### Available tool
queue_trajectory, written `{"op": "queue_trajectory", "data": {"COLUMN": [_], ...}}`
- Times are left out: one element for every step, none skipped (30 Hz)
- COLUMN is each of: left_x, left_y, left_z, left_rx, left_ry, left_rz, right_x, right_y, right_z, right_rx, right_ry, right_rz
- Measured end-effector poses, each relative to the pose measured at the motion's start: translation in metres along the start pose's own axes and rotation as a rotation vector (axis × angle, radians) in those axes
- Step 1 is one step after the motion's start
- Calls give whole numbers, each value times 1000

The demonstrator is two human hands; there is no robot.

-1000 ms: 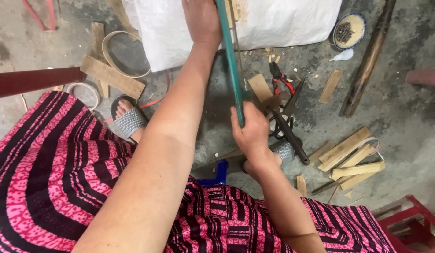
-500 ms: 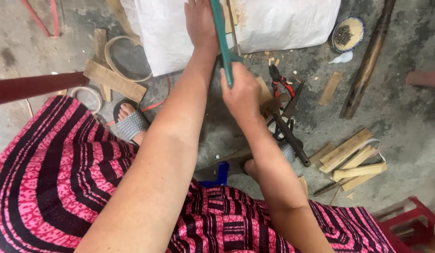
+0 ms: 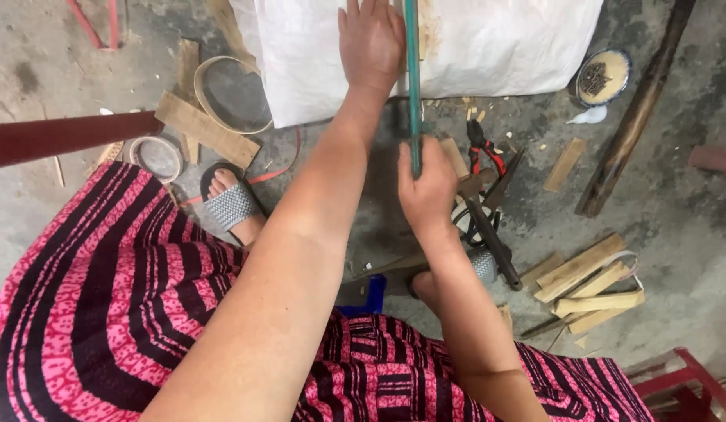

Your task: The person is using a hacksaw to cut a small piece of wood and then sanding a wooden block to smooth its surfaces.

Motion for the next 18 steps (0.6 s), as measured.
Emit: {"op": "queue_trajectory", "data": {"left_x": [-4, -6, -8, -13, -19, -25, -18, -12, -6, -3, 0, -1, -8, -11, -16, -12, -9, -12], "left_y": [-2, -3, -3, -7, -14, -20, -12, -10, -9, -8, -16, -21, -22, -19, -16, -15, -24, -31], "left_z": [1, 1, 1, 0, -1, -4, -3, 0, 4, 4, 1, 2, -3, -3, -5, -7, -14, -9], "left_rx": [4, -12, -28, -31, -3, 27, 24, 51, 78, 79, 218, 350, 345, 203, 60, 60, 225, 379], "left_ry": [1, 8, 16, 16, 15, 12, 10, -9, -27, -37, 30, 110, 112, 36, -39, -52, 13, 96], "left_rz": [0, 8, 17, 10, -18, -45, -51, -48, -46, -48, -221, -400, -407, -246, -85, -85, -279, -478], "right_x": [2, 4, 6, 4, 0, -3, 4, 10, 16, 17, 16, 15, 12, 8, 3, -2, -4, -6], "right_y": [-7, -15, -23, -24, -25, -26, -26, -30, -34, -31, -21, -9, 1, 5, 10, 7, 3, -2], "right_z": [8, 13, 18, 22, 26, 29, 23, 19, 14, 0, -13, -24, -26, -29, -32, -22, -11, 9], "right_rx": [2, 14, 26, 23, 36, 47, 43, 81, 119, 109, 4, -90, -90, -38, 13, 1, 17, 49], "right_ry": [-3, 9, 20, 26, 10, -7, -2, 32, 66, 63, -5, -63, -55, -24, 6, 3, 21, 56], "right_rz": [-3, -21, -40, -44, -27, -10, -14, -35, -57, -59, -18, 21, 19, -28, -74, -74, -25, 25]}}
Point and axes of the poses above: each hand's wrist, its own z-axis towards the middle knuckle, its own x-axis out of the back of the hand, y = z × x, the point moved 7 cm from there along z, towards the middle knuckle, and after that the axes turned 14 degrees about -x, right-handed, at the moved point
